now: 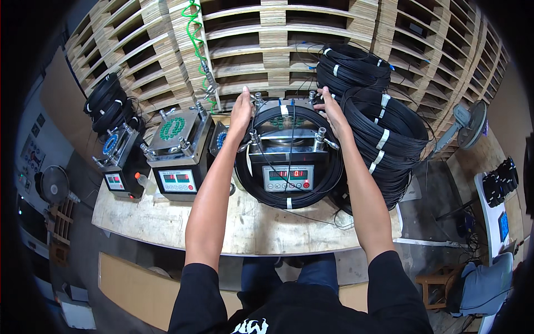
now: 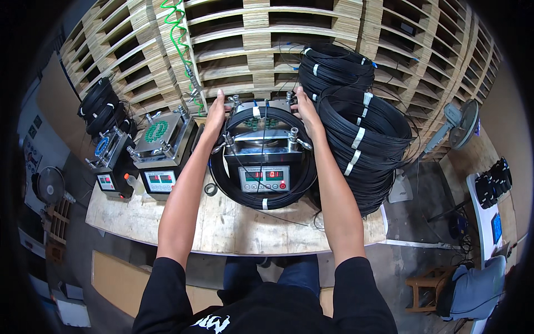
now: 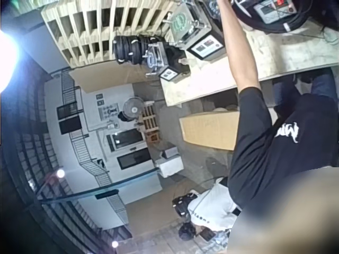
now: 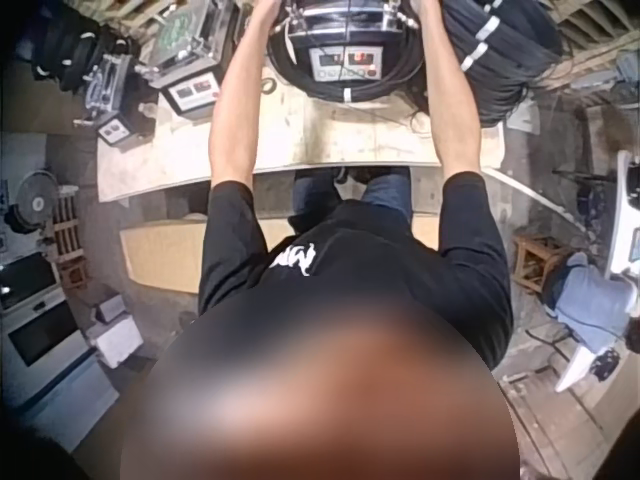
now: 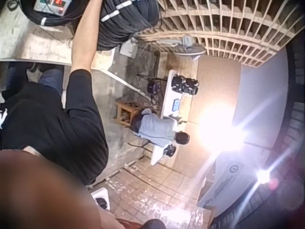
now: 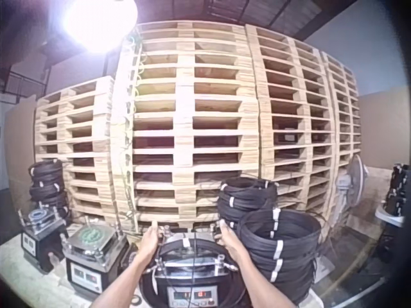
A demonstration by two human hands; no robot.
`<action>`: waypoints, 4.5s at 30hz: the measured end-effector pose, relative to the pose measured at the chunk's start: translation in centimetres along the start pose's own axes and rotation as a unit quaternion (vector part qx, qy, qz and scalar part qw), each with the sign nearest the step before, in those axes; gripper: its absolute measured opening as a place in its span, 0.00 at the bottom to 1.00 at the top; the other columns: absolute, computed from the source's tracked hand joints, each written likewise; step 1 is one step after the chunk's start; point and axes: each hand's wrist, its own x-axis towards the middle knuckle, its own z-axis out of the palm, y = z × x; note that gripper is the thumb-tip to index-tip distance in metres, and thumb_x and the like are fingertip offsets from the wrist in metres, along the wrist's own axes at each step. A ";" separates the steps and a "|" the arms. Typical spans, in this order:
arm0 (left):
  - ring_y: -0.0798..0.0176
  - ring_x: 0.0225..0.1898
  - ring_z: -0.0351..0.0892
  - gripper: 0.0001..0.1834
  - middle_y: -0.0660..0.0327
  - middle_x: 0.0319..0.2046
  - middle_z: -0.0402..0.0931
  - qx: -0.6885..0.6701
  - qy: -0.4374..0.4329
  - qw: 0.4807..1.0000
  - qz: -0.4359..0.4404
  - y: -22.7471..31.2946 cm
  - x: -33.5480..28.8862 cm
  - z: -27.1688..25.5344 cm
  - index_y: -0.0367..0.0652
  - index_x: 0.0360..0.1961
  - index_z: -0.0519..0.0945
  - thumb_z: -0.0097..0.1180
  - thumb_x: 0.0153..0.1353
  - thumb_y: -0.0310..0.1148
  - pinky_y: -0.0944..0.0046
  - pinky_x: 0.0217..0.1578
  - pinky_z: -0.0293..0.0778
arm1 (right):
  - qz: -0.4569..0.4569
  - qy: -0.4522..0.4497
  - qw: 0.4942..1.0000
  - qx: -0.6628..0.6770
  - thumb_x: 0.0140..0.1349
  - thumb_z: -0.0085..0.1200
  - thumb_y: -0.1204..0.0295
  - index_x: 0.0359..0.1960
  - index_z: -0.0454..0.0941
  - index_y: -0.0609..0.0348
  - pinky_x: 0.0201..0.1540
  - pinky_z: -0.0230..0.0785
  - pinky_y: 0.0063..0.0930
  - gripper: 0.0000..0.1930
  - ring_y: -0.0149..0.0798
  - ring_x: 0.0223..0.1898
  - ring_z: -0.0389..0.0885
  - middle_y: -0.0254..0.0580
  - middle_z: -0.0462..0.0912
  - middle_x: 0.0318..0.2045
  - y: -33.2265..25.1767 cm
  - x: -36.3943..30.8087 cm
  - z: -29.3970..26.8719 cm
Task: Preparing and mounting fiber optic cables into industrial polishing machines.
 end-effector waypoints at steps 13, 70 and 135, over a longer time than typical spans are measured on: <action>0.56 0.33 0.72 0.53 0.48 0.50 0.80 -0.211 -0.048 0.971 -0.096 0.1 -0.7 0.3 0.56 0.76 0.57 0.22 0.61 0.81 0.54 0.43 0.70 | -0.011 0.075 0.997 0.008 0.59 0.19 0.19 0.76 0.57 0.42 0.67 0.50 0.66 0.53 0.65 0.65 0.67 0.65 0.74 0.55 -0.3 -0.9 -0.2; 0.63 0.21 0.78 0.54 0.50 0.38 0.84 -0.194 0.039 0.980 -0.019 -0.4 -1.8 -0.9 0.42 0.72 0.63 0.24 0.65 0.78 0.65 0.25 0.71 | -0.107 0.072 0.990 -0.054 0.73 0.31 0.36 0.65 0.71 0.64 0.44 0.70 0.31 0.41 0.35 0.39 0.78 0.44 0.79 0.55 0.5 0.4 1.4; 0.51 0.40 0.78 0.60 0.47 0.59 0.69 -0.249 0.005 0.964 -0.089 -0.9 -1.5 -0.9 0.39 0.75 0.54 0.30 0.60 0.82 0.53 0.41 0.77 | -0.050 0.061 0.996 0.046 0.69 0.33 0.31 0.78 0.45 0.46 0.61 0.66 0.54 0.45 0.55 0.65 0.68 0.53 0.57 0.72 -1.8 -2.4 1.0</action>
